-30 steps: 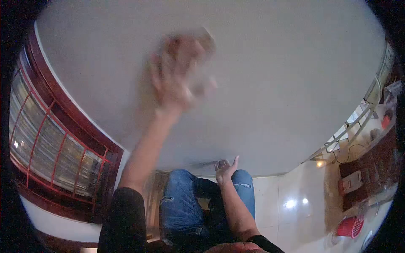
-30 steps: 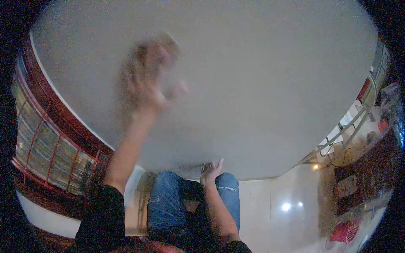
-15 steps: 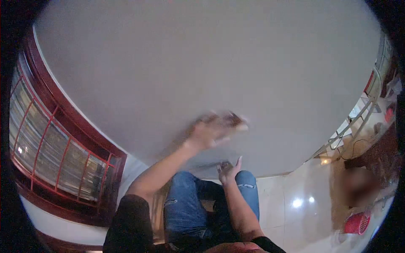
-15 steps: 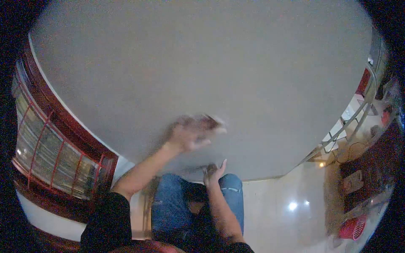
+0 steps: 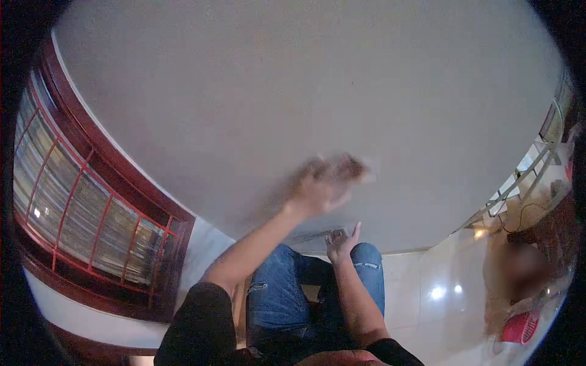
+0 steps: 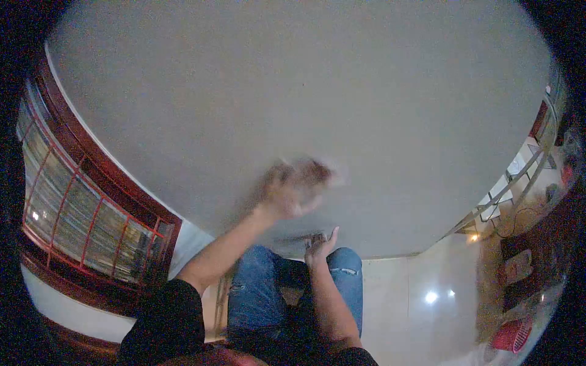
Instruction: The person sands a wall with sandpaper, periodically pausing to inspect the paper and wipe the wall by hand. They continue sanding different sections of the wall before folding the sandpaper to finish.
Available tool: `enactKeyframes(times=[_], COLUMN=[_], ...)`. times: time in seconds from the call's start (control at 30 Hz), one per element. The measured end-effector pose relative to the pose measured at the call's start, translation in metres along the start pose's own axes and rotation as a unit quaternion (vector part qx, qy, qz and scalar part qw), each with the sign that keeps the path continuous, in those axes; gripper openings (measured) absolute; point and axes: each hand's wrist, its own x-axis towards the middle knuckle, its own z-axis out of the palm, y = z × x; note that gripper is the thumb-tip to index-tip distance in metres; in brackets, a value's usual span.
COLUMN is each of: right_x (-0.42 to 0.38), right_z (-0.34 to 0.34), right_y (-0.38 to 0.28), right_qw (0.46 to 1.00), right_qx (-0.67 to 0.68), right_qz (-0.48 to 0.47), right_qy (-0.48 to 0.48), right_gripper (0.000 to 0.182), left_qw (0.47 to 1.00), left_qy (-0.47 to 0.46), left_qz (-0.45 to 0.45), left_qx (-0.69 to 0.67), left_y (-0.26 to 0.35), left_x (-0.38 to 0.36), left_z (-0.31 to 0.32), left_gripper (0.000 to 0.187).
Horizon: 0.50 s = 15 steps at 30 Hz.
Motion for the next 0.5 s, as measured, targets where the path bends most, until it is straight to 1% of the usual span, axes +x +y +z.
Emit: enactKeyframes(times=[0.03, 0.07, 0.13, 0.17, 0.2, 0.23, 0.27, 0.33, 0.37, 0.43, 0.47, 0.5], right_x=[-0.001, 0.001, 0.011, 0.013, 0.015, 0.015, 0.015, 0.015, 0.014, 0.008, 0.014, 0.014], right_z=[0.001, -0.001, -0.006, -0.006, -0.007, -0.009, -0.01, -0.011, -0.011, -0.005, -0.009, -0.008], right_y=[-0.003, -0.005, -0.002, -0.002, 0.001, 0.003, 0.004, 0.006, 0.007, 0.005, 0.008, 0.009], right_qw=[1.0, 1.0, 1.0, 1.0, 0.999, 0.997, 0.997, 0.999, 0.999, 1.0, 1.0, 1.0], right_qx=[-0.004, -0.01, 0.025, 0.022, 0.03, 0.038, 0.034, -0.001, -0.004, -0.012, -0.003, 0.002], right_qz=[0.006, 0.0, 0.007, 0.004, 0.003, 0.005, 0.011, 0.001, 0.011, 0.0, -0.004, -0.002], right_qy=[-0.004, -0.006, 0.015, 0.018, 0.041, 0.064, 0.068, 0.045, 0.045, 0.012, 0.023, 0.02], right_gripper=[0.127, 0.127, 0.125, 0.125, 0.125, 0.125, 0.125, 0.123, 0.123, 0.119, 0.117, 0.117], left_qw=[0.996, 0.996, 0.999, 0.996, 0.985, 0.958, 0.932, 0.906, 0.908, 0.926, 0.955, 0.97], left_qy=[-0.033, -0.025, 0.009, 0.037, 0.088, 0.254, 0.329, 0.355, 0.348, 0.333, 0.237, 0.126], left_qz=[0.083, 0.08, -0.013, -0.064, -0.143, -0.136, -0.145, -0.18, -0.182, -0.143, -0.156, -0.197], left_qx=[-0.001, -0.001, 0.03, 0.042, 0.032, 0.006, 0.043, 0.142, 0.148, 0.104, 0.089, 0.067], left_y=[0.009, 0.005, -0.022, -0.049, -0.077, -0.109, -0.152, -0.171, -0.171, -0.159, -0.123, -0.088], left_x=[-0.011, -0.006, 0.013, 0.034, 0.06, 0.089, 0.101, 0.122, 0.117, 0.111, 0.094, 0.071], left_z=[0.008, 0.004, -0.023, -0.046, -0.08, -0.113, -0.124, -0.162, -0.157, -0.131, -0.123, -0.101], left_gripper=[0.07, 0.07, 0.069, 0.072, 0.076, 0.076, 0.074, 0.07, 0.07, 0.071, 0.072, 0.072])
